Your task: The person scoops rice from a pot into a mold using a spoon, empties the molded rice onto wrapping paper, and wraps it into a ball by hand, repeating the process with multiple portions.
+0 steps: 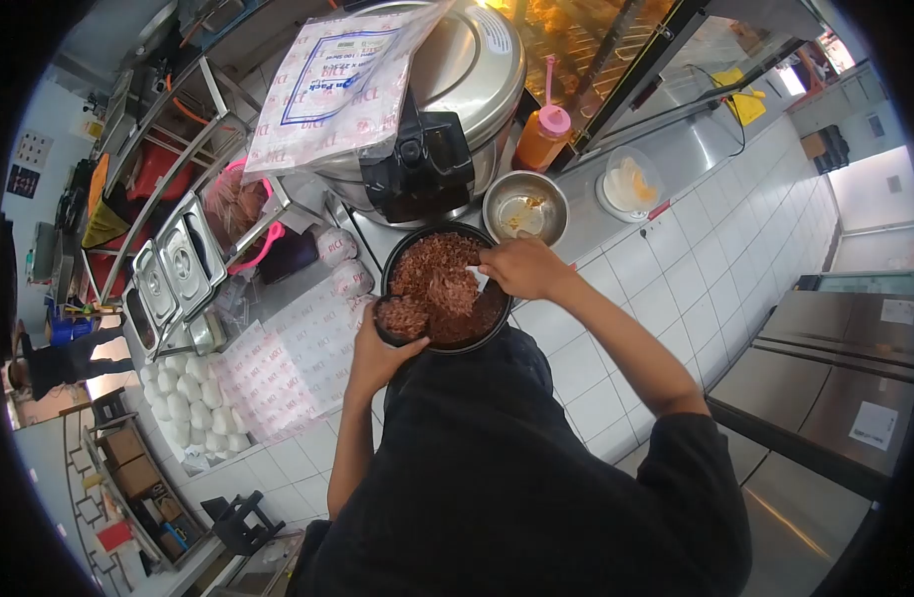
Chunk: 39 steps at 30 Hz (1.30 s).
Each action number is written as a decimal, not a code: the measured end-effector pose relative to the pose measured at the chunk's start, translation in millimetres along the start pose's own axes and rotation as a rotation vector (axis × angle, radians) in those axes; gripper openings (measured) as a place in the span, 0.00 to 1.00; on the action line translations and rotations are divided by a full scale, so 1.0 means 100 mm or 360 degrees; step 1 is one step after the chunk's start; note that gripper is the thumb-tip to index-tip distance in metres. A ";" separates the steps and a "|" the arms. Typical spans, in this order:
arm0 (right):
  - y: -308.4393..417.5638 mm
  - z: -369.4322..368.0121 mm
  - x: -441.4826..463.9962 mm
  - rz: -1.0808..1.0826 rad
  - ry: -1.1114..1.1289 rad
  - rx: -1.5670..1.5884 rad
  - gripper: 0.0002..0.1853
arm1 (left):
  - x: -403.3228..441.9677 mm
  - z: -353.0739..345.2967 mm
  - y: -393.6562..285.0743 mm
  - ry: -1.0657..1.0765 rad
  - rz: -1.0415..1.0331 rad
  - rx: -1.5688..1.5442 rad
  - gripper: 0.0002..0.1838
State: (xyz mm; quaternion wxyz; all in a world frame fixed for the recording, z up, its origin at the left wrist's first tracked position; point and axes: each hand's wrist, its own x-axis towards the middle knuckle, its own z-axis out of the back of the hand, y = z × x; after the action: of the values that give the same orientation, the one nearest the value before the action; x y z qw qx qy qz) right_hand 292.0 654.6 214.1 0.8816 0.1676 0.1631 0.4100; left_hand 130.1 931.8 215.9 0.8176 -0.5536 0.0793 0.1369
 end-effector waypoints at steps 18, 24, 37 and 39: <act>0.71 -0.22 -0.55 -0.0606 -0.0685 0.0258 0.10 | 0.55 -0.58 0.22 0.0208 -0.0324 -0.0224 0.58; 0.50 -0.12 -0.60 -0.0987 -0.0503 0.0659 0.17 | 0.42 -0.48 0.18 0.0157 -0.0279 -0.0198 0.57; 0.65 -0.55 -0.52 -0.0663 -0.0137 0.0879 0.20 | 0.45 -0.39 0.22 0.0241 -0.0151 -0.0083 0.60; 0.59 -0.52 -0.49 -0.0621 -0.0150 0.0971 0.21 | 0.44 -0.44 0.36 0.0172 -0.0174 -0.0200 0.62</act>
State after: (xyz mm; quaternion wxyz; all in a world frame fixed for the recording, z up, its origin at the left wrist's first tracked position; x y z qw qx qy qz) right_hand 200.6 660.9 200.1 0.8593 0.4072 0.2660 0.1583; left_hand 161.6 909.2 155.7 0.7821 -0.6138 0.0841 0.0667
